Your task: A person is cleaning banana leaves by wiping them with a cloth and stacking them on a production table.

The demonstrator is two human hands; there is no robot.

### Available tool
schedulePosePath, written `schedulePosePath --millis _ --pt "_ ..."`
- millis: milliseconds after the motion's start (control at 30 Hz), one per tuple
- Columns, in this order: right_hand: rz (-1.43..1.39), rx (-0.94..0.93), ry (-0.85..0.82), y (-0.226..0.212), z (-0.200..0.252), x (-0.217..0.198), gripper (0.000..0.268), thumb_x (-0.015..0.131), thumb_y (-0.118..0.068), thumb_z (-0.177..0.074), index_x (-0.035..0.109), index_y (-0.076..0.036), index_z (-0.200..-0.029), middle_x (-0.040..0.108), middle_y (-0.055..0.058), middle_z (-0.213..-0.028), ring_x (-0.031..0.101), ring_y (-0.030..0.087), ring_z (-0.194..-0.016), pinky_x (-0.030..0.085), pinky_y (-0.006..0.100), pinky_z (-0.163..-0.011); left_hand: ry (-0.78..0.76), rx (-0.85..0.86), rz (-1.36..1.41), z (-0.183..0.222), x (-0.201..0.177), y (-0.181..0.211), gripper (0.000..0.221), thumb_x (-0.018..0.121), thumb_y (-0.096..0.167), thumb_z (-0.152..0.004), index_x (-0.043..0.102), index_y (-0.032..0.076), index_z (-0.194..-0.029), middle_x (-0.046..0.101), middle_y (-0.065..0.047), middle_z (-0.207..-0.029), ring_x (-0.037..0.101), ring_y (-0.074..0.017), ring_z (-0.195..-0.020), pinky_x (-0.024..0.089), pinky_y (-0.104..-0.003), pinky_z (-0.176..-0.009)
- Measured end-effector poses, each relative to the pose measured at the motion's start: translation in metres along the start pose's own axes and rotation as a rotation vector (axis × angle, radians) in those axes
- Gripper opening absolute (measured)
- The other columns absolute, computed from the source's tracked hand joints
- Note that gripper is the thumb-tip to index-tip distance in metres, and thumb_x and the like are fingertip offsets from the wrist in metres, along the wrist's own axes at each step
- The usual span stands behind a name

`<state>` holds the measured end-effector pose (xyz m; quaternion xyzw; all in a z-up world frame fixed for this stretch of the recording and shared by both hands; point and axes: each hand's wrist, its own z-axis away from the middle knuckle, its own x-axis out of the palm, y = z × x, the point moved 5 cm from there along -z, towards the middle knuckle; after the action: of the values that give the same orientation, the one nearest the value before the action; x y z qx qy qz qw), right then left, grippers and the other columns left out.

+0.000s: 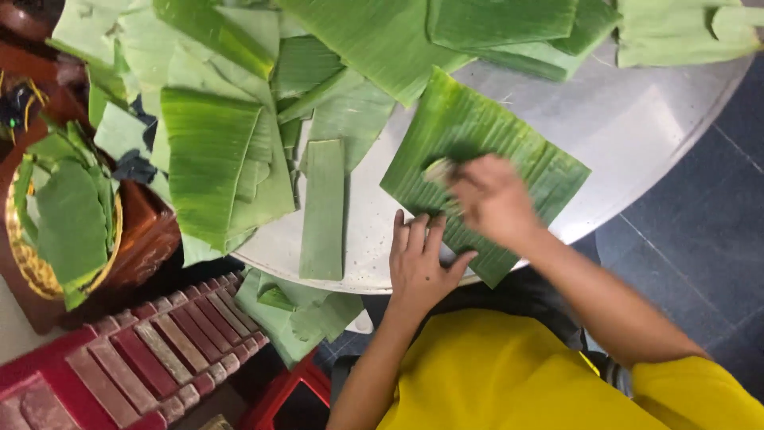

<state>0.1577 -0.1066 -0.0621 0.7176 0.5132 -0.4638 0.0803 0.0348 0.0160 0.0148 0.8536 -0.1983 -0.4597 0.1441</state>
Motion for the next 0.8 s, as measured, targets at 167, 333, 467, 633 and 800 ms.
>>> schedulePosePath --millis 167,333,467,633,800 --pt "0.277 0.165 0.119 0.084 0.002 -0.077 0.012 0.076 -0.009 -0.092 0.069 -0.01 -0.083 0.062 0.008 -0.099 0.058 0.03 -0.088 0.047 0.04 -0.083 -0.033 -0.028 -0.01 -0.002 0.002 0.004 0.038 0.059 0.03 -0.101 0.068 0.001 -0.125 0.062 -0.018 -0.126 0.061 -0.0329 -0.108 0.041 -0.058 -0.114" --pt "0.118 0.058 0.07 -0.049 0.027 -0.051 0.014 0.068 -0.019 -0.089 0.066 -0.017 -0.074 0.062 0.005 -0.088 0.058 0.027 -0.079 0.048 0.038 -0.073 -0.035 -0.01 -0.044 -0.009 0.003 0.007 0.027 0.054 0.02 -0.101 0.069 0.001 -0.112 0.063 -0.018 -0.127 0.062 -0.0334 -0.109 0.04 -0.058 -0.114" --pt "0.113 -0.058 0.037 -0.022 0.148 0.009 0.019 0.056 -0.03 -0.097 0.058 -0.015 -0.087 0.055 0.009 -0.089 0.056 0.033 -0.083 0.048 0.043 -0.076 -0.072 0.001 -0.087 0.002 0.008 0.001 0.037 0.054 0.03 -0.101 0.071 0.003 -0.12 0.062 -0.018 -0.129 0.061 -0.0343 -0.117 0.037 -0.057 -0.117" --pt "0.223 0.372 0.008 0.089 0.091 -0.116 0.013 0.068 0.0 -0.081 0.071 -0.008 -0.091 0.06 0.014 -0.093 0.057 0.037 -0.094 0.045 0.046 -0.087 -0.136 -0.008 -0.044 -0.002 0.002 0.006 0.039 0.047 0.027 -0.104 0.067 0.0 -0.122 0.057 -0.024 -0.134 0.051 -0.0441 -0.13 0.033 -0.062 -0.119" --pt "0.332 0.403 0.186 0.116 0.062 -0.141 0.021 0.071 0.002 -0.106 0.083 0.0 -0.123 0.06 0.019 -0.104 0.06 0.037 -0.09 0.047 0.045 -0.079 -0.423 -0.013 0.286 -0.005 -0.004 0.039 0.052 0.055 0.037 -0.084 0.064 0.001 -0.12 0.063 -0.029 -0.127 0.053 -0.049 -0.127 0.025 -0.064 -0.122"
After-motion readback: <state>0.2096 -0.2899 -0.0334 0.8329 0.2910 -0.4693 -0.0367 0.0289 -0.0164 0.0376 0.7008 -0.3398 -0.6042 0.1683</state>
